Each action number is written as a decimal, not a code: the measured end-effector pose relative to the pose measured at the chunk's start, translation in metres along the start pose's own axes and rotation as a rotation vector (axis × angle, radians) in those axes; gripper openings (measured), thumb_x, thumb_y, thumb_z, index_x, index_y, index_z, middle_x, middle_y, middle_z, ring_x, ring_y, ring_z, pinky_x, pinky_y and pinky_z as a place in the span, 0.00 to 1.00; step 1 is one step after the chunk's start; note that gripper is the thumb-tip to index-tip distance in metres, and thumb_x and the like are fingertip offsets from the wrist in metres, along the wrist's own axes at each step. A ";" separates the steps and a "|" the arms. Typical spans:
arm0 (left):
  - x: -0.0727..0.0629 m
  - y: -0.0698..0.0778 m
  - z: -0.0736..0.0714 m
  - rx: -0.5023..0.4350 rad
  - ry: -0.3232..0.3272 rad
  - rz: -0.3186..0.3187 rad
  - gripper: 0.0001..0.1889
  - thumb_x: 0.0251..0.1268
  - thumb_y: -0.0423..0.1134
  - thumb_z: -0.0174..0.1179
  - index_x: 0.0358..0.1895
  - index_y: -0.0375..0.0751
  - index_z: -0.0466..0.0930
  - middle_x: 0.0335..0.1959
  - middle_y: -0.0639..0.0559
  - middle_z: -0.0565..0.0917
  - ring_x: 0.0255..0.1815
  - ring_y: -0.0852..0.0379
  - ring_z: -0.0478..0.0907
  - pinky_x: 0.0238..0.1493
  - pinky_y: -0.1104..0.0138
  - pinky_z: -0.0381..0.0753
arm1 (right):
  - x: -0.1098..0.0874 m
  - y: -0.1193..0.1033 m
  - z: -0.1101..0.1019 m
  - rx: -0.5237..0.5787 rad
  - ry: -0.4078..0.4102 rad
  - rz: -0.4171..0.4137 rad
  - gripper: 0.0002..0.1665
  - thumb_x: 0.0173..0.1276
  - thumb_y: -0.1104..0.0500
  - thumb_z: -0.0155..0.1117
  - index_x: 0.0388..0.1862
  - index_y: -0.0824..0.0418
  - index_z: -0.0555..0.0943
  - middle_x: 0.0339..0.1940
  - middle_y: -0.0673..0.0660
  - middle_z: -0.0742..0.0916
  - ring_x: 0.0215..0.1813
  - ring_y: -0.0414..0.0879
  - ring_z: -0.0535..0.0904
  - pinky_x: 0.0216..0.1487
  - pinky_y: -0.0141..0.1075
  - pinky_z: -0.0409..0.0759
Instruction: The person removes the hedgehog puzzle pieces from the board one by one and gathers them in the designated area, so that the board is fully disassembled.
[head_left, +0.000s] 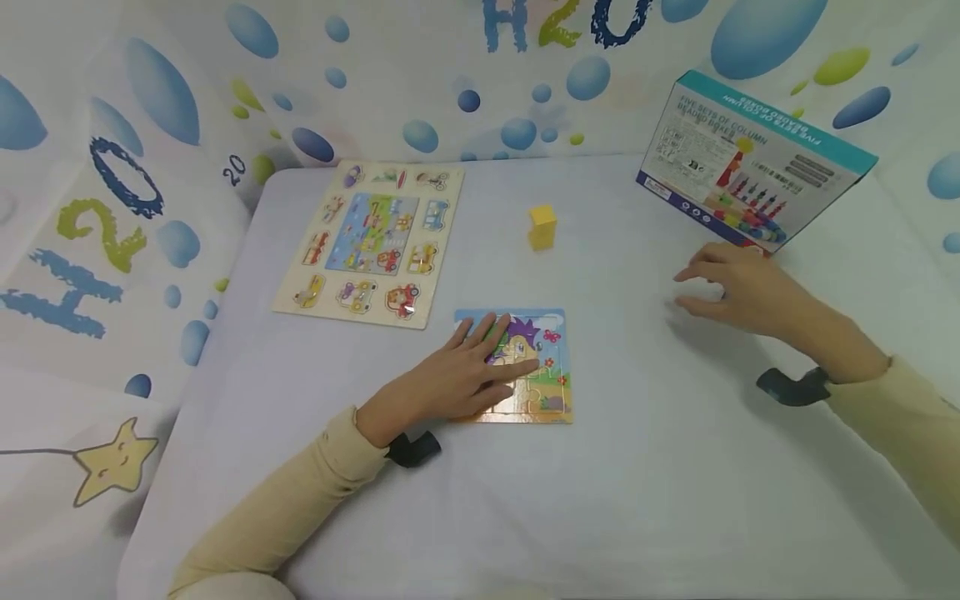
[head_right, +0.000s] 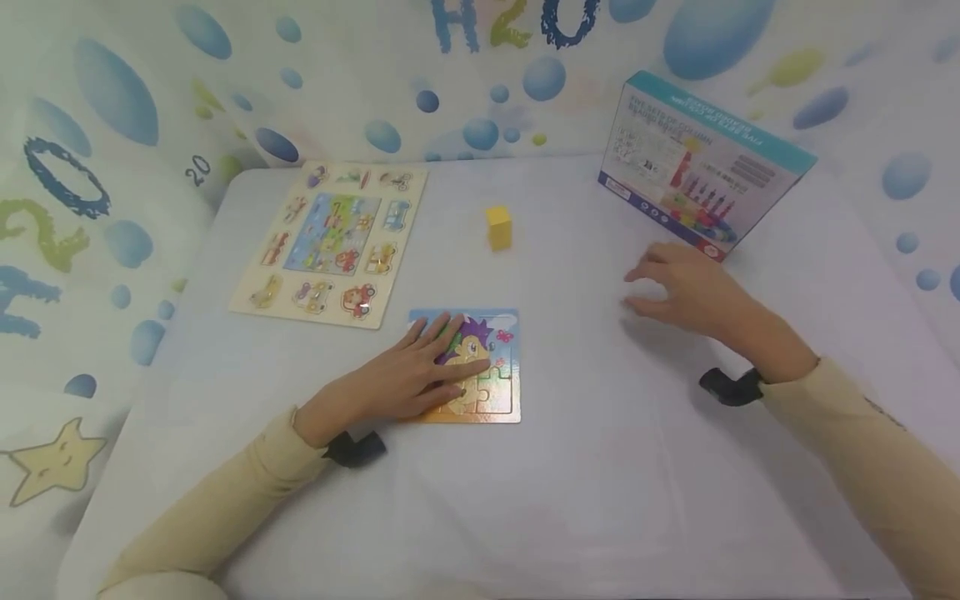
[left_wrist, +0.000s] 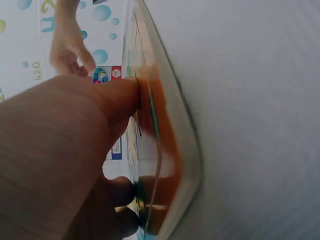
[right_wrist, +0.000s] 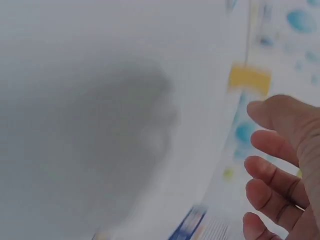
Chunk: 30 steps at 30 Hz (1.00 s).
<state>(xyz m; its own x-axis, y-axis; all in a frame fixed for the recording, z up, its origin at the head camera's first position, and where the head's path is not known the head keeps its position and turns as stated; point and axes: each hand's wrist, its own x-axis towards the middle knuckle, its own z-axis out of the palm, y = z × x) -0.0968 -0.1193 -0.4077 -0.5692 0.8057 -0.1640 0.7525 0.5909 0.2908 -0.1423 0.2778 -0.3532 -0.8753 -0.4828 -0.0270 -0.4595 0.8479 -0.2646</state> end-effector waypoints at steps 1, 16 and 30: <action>-0.001 0.001 -0.001 -0.005 0.002 -0.013 0.24 0.79 0.52 0.42 0.75 0.63 0.59 0.78 0.32 0.42 0.79 0.33 0.37 0.73 0.38 0.42 | 0.008 -0.013 0.003 0.013 -0.006 -0.037 0.17 0.60 0.55 0.73 0.47 0.60 0.86 0.46 0.60 0.84 0.49 0.55 0.79 0.50 0.53 0.79; -0.004 0.022 -0.004 0.003 -0.041 -0.211 0.25 0.78 0.54 0.40 0.76 0.67 0.56 0.74 0.20 0.43 0.76 0.27 0.39 0.73 0.39 0.45 | 0.069 -0.127 0.064 0.022 -0.087 -0.182 0.18 0.63 0.52 0.70 0.46 0.62 0.87 0.33 0.53 0.84 0.36 0.45 0.76 0.36 0.38 0.78; -0.006 0.023 -0.005 0.141 -0.040 -0.204 0.25 0.78 0.56 0.38 0.76 0.68 0.55 0.73 0.21 0.50 0.77 0.29 0.45 0.73 0.42 0.52 | 0.073 -0.136 0.078 0.064 -0.001 -0.188 0.14 0.62 0.56 0.72 0.41 0.64 0.88 0.27 0.54 0.84 0.29 0.43 0.72 0.31 0.34 0.72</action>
<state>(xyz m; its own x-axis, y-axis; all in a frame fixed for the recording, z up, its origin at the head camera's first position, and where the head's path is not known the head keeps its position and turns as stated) -0.0777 -0.1107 -0.3951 -0.7026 0.6685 -0.2441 0.6639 0.7392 0.1135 -0.1319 0.1096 -0.3942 -0.7749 -0.6315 0.0273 -0.6041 0.7272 -0.3260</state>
